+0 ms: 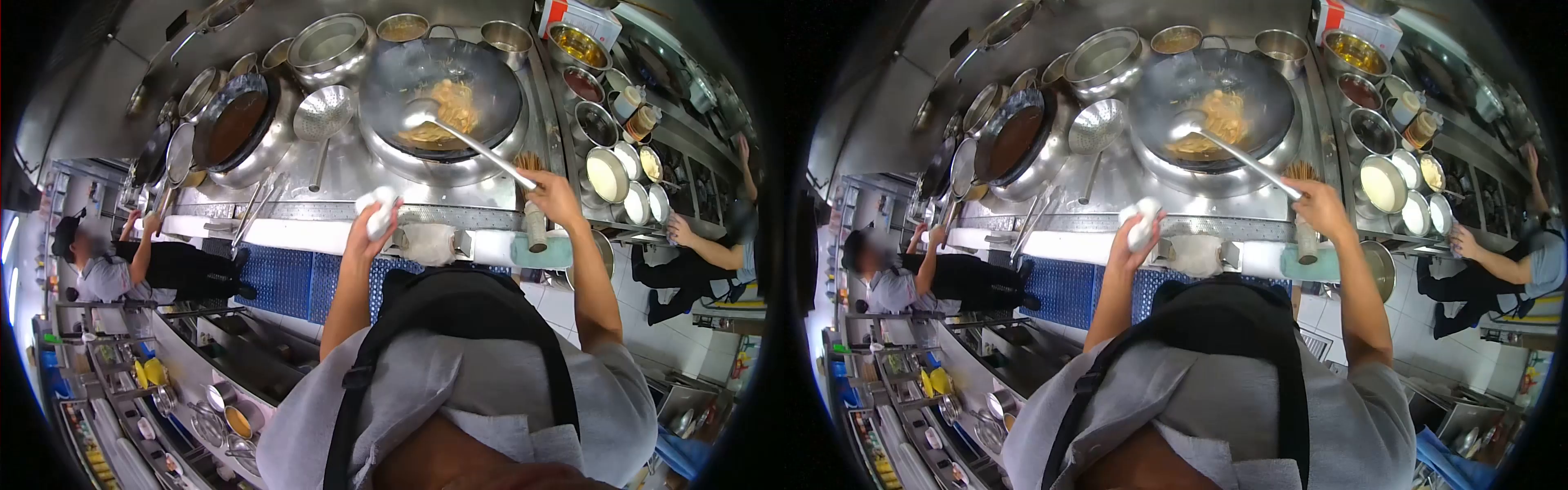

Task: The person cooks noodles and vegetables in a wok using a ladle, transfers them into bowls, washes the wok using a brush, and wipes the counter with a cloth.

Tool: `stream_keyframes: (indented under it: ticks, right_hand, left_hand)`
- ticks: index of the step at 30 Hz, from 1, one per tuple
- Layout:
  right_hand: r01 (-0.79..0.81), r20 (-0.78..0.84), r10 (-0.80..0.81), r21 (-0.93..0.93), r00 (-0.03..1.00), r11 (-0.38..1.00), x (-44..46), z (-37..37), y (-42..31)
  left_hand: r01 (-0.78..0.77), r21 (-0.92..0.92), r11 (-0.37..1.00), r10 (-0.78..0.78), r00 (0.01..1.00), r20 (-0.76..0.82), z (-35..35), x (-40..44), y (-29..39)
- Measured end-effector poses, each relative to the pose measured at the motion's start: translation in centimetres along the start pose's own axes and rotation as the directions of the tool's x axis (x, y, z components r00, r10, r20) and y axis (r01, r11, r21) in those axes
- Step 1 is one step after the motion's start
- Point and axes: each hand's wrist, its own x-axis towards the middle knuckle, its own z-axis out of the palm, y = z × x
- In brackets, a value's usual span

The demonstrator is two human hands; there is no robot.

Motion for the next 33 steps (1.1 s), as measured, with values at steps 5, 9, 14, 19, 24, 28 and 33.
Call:
stream_keyframes:
  ticks: [5,9,14,19,24,28,33]
  right_hand:
    - [-0.002,-0.089,-0.004,-0.075,0.996,0.997,-5.0,-4.2,-6.1]
    - [-0.433,0.255,0.379,0.203,0.89,0.878,-8.1,-9.7,-13.7]
    - [-0.112,0.061,0.125,-0.185,0.99,0.976,-5.1,-5.2,-11.9]
    - [-0.159,0.038,0.161,-0.056,0.986,0.986,-4.5,-6.5,-14.8]
    - [-0.333,0.208,0.324,0.007,0.923,0.943,-6.1,-12.0,-18.6]
    - [-0.071,0.06,0.079,-0.132,0.995,0.989,-3.0,-5.5,-12.8]
    - [-0.213,-0.116,0.243,0.225,0.963,0.951,-4.3,-2.8,-13.5]
  left_hand:
    - [0.024,0.202,0.979,0.021,0.976,-0.215,8.8,9.2,-1.4]
    - [0.105,0.306,0.946,0.027,0.917,-0.399,12.0,16.6,-2.9]
    - [0.077,0.305,0.949,0.026,0.947,-0.319,12.0,11.9,-3.8]
    - [0.123,0.309,0.943,0.014,0.914,-0.406,13.8,-1.2,-6.2]
    - [0.053,0.319,0.946,0.044,0.956,-0.289,17.2,6.1,-2.1]
    - [-0.007,0.34,0.94,0.116,0.947,-0.301,13.7,8.8,-4.9]
    - [0.152,0.358,0.921,0.031,0.889,-0.457,12.2,0.5,-6.1]
